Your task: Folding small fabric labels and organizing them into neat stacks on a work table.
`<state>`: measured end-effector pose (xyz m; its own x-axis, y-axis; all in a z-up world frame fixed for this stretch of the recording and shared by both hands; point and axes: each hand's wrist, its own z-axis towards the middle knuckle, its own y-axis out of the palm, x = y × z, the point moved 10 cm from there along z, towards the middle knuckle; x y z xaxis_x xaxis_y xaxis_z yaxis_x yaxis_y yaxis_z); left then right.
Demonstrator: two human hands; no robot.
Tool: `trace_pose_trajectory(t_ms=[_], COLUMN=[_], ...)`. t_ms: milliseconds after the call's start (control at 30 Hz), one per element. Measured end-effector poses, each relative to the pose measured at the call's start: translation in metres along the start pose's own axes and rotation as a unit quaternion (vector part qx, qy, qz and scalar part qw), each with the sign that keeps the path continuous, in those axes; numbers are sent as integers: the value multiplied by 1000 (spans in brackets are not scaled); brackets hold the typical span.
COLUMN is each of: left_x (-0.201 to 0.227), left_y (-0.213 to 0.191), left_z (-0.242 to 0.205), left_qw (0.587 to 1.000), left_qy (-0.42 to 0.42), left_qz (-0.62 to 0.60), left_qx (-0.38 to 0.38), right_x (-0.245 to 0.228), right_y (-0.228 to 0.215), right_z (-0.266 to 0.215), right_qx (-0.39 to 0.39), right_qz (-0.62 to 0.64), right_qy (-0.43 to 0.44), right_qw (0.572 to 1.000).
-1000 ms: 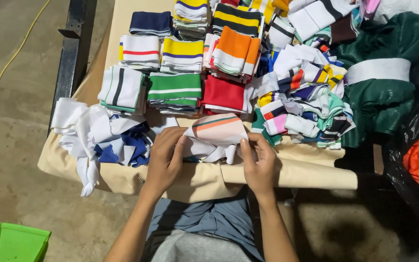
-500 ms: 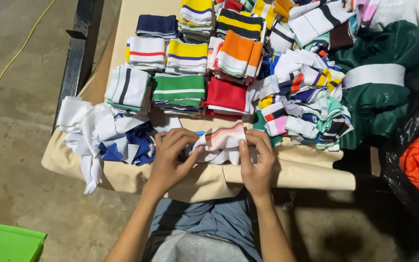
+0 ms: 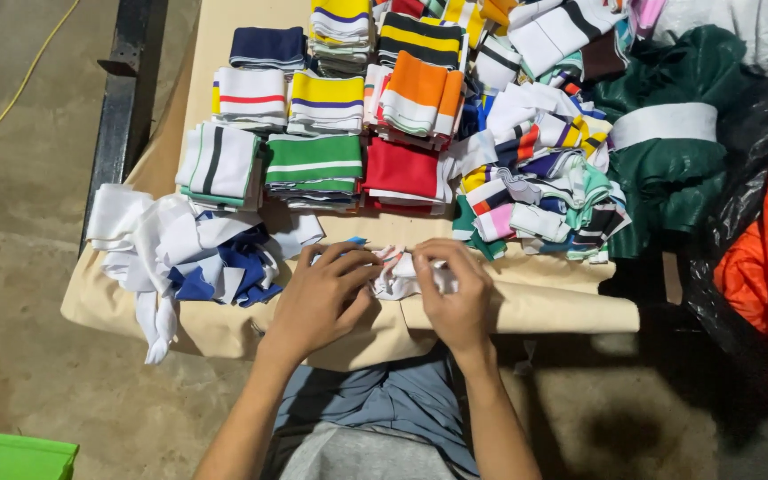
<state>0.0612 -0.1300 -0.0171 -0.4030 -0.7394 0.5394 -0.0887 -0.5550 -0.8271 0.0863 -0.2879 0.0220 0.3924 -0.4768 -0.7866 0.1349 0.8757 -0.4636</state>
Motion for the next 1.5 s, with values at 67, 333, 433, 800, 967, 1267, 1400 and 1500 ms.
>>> trace_pose_trajectory(t_ms=[67,333,433,800,967,1267,1400,1500], left_x=[-2,14,51,85,67,88,94,96], left_y=[4,14,17,95,76,66,59,48], left_z=[1,15,35,160,153,144,141,141], left_qw=[1000,996,992,975,968,963,957,934], left_qy=[-13,2,49,162,89,141,162,162], left_qz=[4,62,11,-131,-211,-186,-194,-289], left_qx=[-3,64,115,75,97,138,145,138], right_x=[-2,25,60,106,94,110,109,84], right_y=[-27,-81,-77,-90,-100,-118,-126,-129], right_z=[7,18,9,-8,-7,-19,-25,-32], right_qx=[55,137,123,203,257,309,349,379], right_qz=[-80,-340,-287,-47,13,-94,-42,-18], right_qy=[-7,74,96,125,103,146,105,11], right_qw=[995,927,945,970,961,935,930,925])
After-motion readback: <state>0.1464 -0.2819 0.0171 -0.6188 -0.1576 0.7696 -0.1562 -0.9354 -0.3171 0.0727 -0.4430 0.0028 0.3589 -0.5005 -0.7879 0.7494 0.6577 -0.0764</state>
